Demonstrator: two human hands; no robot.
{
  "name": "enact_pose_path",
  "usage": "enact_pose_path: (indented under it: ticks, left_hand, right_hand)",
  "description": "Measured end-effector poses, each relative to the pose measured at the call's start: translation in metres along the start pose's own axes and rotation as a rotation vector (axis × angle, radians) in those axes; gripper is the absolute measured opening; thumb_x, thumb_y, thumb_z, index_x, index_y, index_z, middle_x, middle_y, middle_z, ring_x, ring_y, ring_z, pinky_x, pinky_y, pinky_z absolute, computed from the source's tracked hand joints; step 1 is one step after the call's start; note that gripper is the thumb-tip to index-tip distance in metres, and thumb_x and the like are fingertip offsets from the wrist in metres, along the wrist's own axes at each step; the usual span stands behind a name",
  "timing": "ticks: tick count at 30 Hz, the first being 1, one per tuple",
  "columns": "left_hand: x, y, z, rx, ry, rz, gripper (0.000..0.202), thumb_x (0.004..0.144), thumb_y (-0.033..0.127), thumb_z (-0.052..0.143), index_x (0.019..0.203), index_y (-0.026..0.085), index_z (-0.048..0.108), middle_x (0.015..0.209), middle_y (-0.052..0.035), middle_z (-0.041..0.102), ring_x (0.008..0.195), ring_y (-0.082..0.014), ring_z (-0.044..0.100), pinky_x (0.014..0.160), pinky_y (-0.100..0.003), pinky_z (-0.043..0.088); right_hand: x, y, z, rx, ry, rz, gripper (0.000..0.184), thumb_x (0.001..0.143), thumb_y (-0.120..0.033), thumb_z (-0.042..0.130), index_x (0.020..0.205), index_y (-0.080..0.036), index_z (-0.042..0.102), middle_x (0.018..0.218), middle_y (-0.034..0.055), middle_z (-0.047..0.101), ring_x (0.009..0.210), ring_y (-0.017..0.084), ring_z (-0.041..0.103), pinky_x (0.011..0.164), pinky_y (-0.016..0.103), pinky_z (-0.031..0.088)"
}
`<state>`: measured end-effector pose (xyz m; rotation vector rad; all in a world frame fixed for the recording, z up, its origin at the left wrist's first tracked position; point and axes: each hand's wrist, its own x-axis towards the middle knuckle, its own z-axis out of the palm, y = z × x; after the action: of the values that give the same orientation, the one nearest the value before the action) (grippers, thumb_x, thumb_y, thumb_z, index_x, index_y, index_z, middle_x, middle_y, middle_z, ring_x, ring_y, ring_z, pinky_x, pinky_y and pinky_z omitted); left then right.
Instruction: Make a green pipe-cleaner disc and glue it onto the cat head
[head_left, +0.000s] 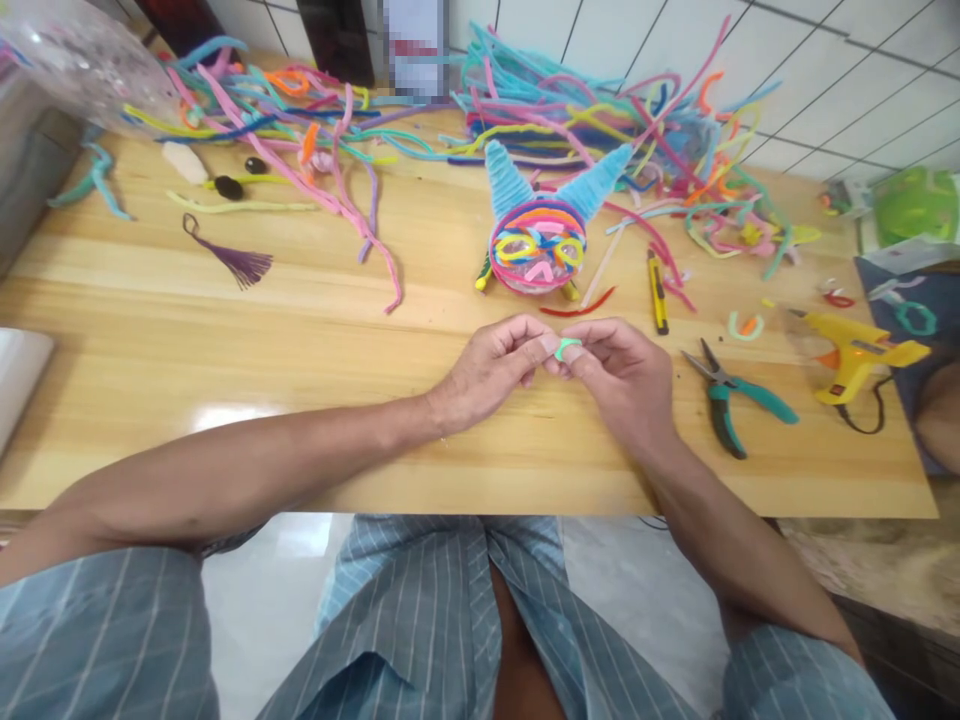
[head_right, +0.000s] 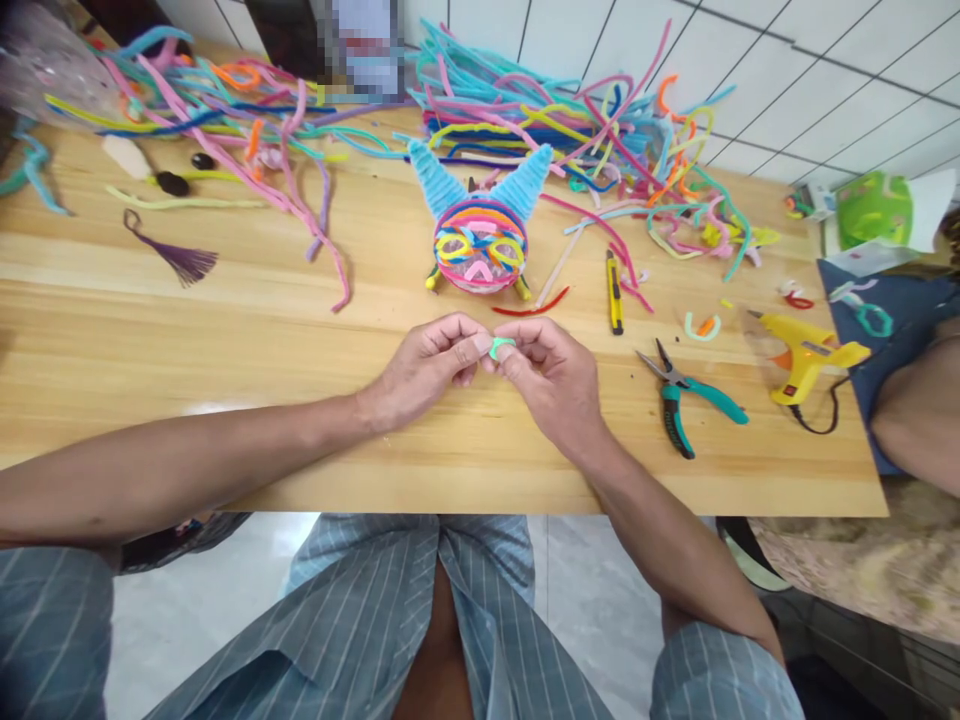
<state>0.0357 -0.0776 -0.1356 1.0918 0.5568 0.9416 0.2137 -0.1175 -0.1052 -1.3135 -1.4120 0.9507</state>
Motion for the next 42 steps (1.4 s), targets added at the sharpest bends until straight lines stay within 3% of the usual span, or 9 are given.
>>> enact_pose_path:
  ticks: [9,13,22,30,36,42]
  left_hand:
    - [0.0,-0.009,-0.002,0.088,0.032,0.109,0.044,0.099,0.059,0.076,0.092,0.016,0.067,0.083,-0.0018,0.072,0.071,-0.0106,0.061,0.064,-0.024,0.047]
    - [0.001,-0.007,-0.004,0.169,0.049,0.168,0.035,0.104,0.05,0.07,0.091,0.017,0.065,0.085,-0.0017,0.072,0.075,-0.0111,0.063,0.074,-0.025,0.051]
    - [-0.003,-0.001,-0.005,0.466,0.09,0.221,0.021,0.107,0.031,0.06,0.09,0.019,0.06,0.083,0.0002,0.068,0.073,-0.0115,0.058,0.073,-0.025,0.048]
    - [-0.004,0.003,-0.011,0.621,-0.031,0.288,0.025,0.109,0.035,0.06,0.091,0.018,0.064,0.084,-0.001,0.069,0.079,-0.0136,0.062,0.076,-0.026,0.049]
    - [-0.005,0.005,-0.011,0.701,-0.087,0.323,0.027,0.11,0.035,0.057,0.092,0.019,0.066,0.088,-0.0042,0.073,0.078,-0.0149,0.062,0.077,-0.027,0.049]
    - [-0.006,0.005,-0.01,0.701,-0.083,0.303,0.023,0.109,0.033,0.057,0.092,0.019,0.065,0.087,-0.0035,0.071,0.078,-0.0147,0.062,0.077,-0.027,0.049]
  right_hand:
    - [0.012,-0.01,0.0,-0.012,-0.065,0.068,0.012,0.087,-0.027,0.085,0.092,-0.024,0.074,0.074,-0.0023,0.076,0.067,0.014,0.072,0.063,0.027,0.058]
    - [0.019,-0.012,0.0,-0.023,-0.112,0.077,0.015,0.087,-0.031,0.087,0.091,-0.025,0.075,0.075,-0.0018,0.076,0.069,0.015,0.074,0.067,0.029,0.062]
    - [0.014,-0.008,-0.004,-0.022,-0.096,0.081,0.028,0.084,-0.041,0.094,0.1,-0.027,0.076,0.084,-0.0011,0.081,0.075,0.017,0.079,0.074,0.032,0.068]
    - [0.012,-0.011,-0.016,-0.097,-0.178,0.095,0.024,0.085,-0.042,0.092,0.101,-0.029,0.08,0.081,-0.0023,0.083,0.074,0.019,0.081,0.071,0.032,0.066]
    - [0.014,-0.013,-0.021,-0.161,-0.226,0.084,0.017,0.087,-0.03,0.088,0.103,-0.032,0.081,0.08,-0.0042,0.083,0.071,0.019,0.08,0.066,0.031,0.063]
    - [0.013,-0.011,-0.019,-0.117,-0.233,0.116,0.02,0.085,-0.029,0.091,0.103,-0.034,0.081,0.079,-0.0047,0.083,0.075,0.021,0.082,0.075,0.035,0.067]
